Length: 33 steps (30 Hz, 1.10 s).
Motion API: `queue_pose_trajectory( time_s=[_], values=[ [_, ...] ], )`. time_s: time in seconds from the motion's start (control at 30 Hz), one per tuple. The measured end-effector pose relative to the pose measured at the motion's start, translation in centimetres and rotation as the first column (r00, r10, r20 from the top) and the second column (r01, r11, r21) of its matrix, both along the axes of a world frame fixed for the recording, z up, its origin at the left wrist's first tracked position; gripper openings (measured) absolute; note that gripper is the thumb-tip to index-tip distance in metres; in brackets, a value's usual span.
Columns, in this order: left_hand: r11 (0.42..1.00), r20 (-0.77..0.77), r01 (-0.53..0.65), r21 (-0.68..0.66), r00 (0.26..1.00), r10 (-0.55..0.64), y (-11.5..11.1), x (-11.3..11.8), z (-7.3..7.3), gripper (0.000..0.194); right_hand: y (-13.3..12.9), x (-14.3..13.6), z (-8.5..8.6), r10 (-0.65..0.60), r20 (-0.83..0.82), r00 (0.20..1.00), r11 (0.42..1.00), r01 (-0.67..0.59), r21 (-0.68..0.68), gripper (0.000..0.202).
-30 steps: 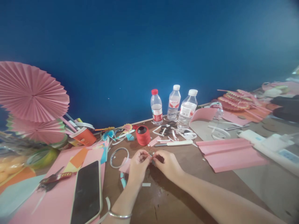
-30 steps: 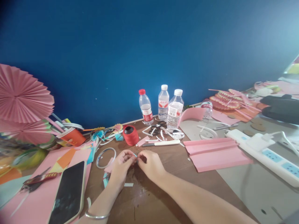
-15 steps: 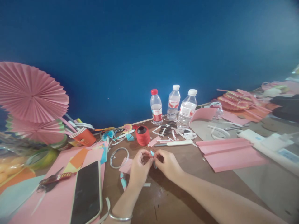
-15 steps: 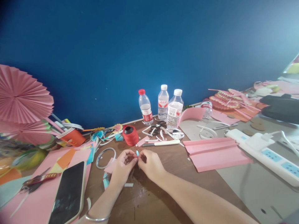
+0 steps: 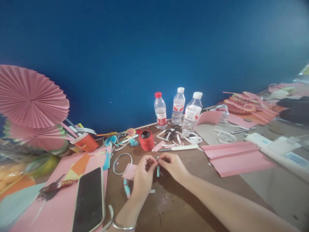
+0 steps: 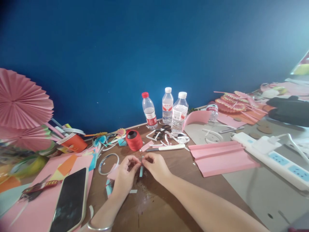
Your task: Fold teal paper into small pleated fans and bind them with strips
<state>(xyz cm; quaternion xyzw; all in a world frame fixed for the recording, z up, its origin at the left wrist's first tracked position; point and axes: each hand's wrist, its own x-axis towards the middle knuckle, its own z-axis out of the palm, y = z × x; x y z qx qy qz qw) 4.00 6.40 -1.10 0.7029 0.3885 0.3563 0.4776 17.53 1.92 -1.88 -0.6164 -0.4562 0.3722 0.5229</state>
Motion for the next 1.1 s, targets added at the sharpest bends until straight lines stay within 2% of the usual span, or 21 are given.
queue_pose_trajectory(
  time_s=[0.17, 0.4, 0.7, 0.8, 1.0, 1.1],
  values=[
    [0.998, 0.020, -0.061, 0.007, 0.998, 0.061, 0.03, -0.08, 0.09, 0.006, 0.15, 0.07, 0.12, 0.039, -0.112, 0.993, 0.999, -0.042, -0.023, 0.015],
    [0.994, 0.075, -0.110, 0.023, 0.991, 0.108, 0.10, -0.13, 0.25, 0.005, 0.00, 0.07, -0.03, 0.102, -0.104, 0.989, 0.993, -0.107, -0.043, 0.014],
    [0.997, 0.139, -0.073, -0.020, 0.987, 0.075, 0.12, -0.02, 0.45, 0.007, 0.13, 0.29, 0.48, 0.115, -0.166, 0.979, 0.991, -0.124, -0.049, 0.016],
    [0.997, 0.142, -0.068, -0.031, 0.987, 0.072, 0.13, 0.01, 0.46, 0.007, 0.06, 0.18, 0.63, 0.116, -0.122, 0.986, 0.992, -0.122, -0.043, 0.015],
    [0.998, 0.116, -0.056, -0.042, 0.991, 0.060, 0.06, 0.10, 0.21, 0.008, -0.04, -0.04, 0.26, 0.109, 0.066, 0.992, 0.993, -0.111, 0.030, 0.009],
    [0.998, 0.103, -0.046, -0.053, 0.993, 0.051, 0.01, 0.12, 0.21, 0.009, -0.10, -0.04, 0.19, 0.102, 0.072, 0.992, 0.994, -0.105, 0.037, 0.008]
  ],
)
